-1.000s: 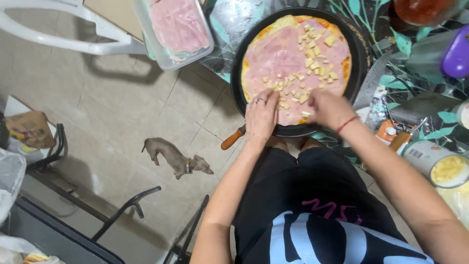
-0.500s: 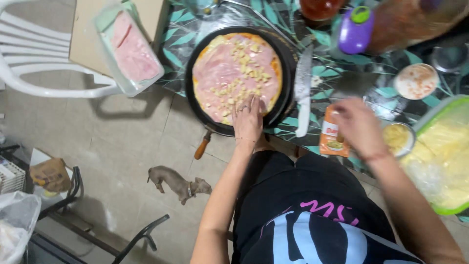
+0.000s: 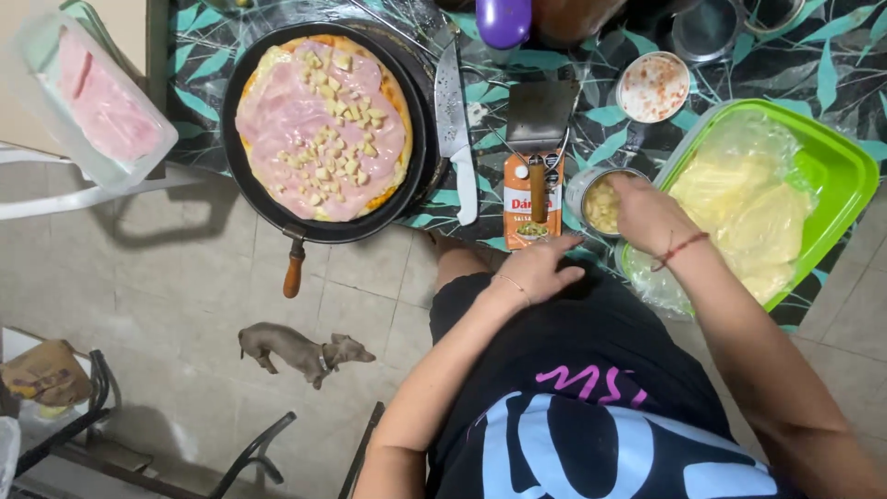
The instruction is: The person assembles a pizza in a frying pan by layering slices of ham, chunks of pineapple, and a sauce from a pouch onto a base of cheese and sauce. A small dog is visible on the floor nearby during the process.
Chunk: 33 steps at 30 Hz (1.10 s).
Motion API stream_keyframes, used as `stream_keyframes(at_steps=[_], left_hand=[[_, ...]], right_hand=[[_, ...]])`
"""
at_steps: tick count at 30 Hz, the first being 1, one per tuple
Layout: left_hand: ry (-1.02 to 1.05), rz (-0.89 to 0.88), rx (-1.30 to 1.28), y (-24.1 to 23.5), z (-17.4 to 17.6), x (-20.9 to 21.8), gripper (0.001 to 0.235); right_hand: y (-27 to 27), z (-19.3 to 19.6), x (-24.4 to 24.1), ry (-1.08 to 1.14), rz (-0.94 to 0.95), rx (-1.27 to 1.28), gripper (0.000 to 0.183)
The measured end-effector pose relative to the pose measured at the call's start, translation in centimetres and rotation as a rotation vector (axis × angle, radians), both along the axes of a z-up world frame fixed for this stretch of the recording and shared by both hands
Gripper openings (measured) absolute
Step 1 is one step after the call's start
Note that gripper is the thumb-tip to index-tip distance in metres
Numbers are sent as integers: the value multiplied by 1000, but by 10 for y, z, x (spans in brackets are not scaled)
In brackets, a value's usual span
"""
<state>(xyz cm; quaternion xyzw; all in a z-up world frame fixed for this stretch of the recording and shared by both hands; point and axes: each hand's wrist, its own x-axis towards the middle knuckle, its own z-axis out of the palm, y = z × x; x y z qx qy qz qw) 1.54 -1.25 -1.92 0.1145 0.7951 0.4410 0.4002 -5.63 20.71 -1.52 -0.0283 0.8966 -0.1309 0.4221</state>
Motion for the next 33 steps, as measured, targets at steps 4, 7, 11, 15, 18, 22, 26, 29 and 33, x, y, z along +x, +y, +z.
stream_keyframes(at_steps=[4, 7, 11, 15, 18, 22, 26, 29, 33], left_hand=[[-65, 56, 72, 27, -18, 13, 89], [-63, 79, 60, 37, -34, 14, 100], [-137, 92, 162, 37, -25, 8, 99], [-173, 80, 161, 40, -31, 7, 96], [-181, 84, 160, 34, -18, 3, 90], [-184, 79, 128, 36, -23, 2, 80], [-157, 56, 56, 33, -8, -2, 67], [-127, 51, -20, 26, 17, -14, 59], [-62, 23, -182, 24, 26, -20, 48]], right_hand=[[-4, 13, -10, -44, 81, -112, 54], [-1, 9, -25, -116, 91, -253, 67], [7, 2, -32, -194, 124, -359, 74], [6, -9, -39, -303, 20, -358, 78], [10, -20, -37, -214, 37, -355, 90], [17, -46, -25, -164, -79, -374, 77], [17, -46, -19, -157, -180, -486, 65], [17, -25, -29, -147, -161, -454, 58], [15, -3, -32, -50, -76, -347, 50]])
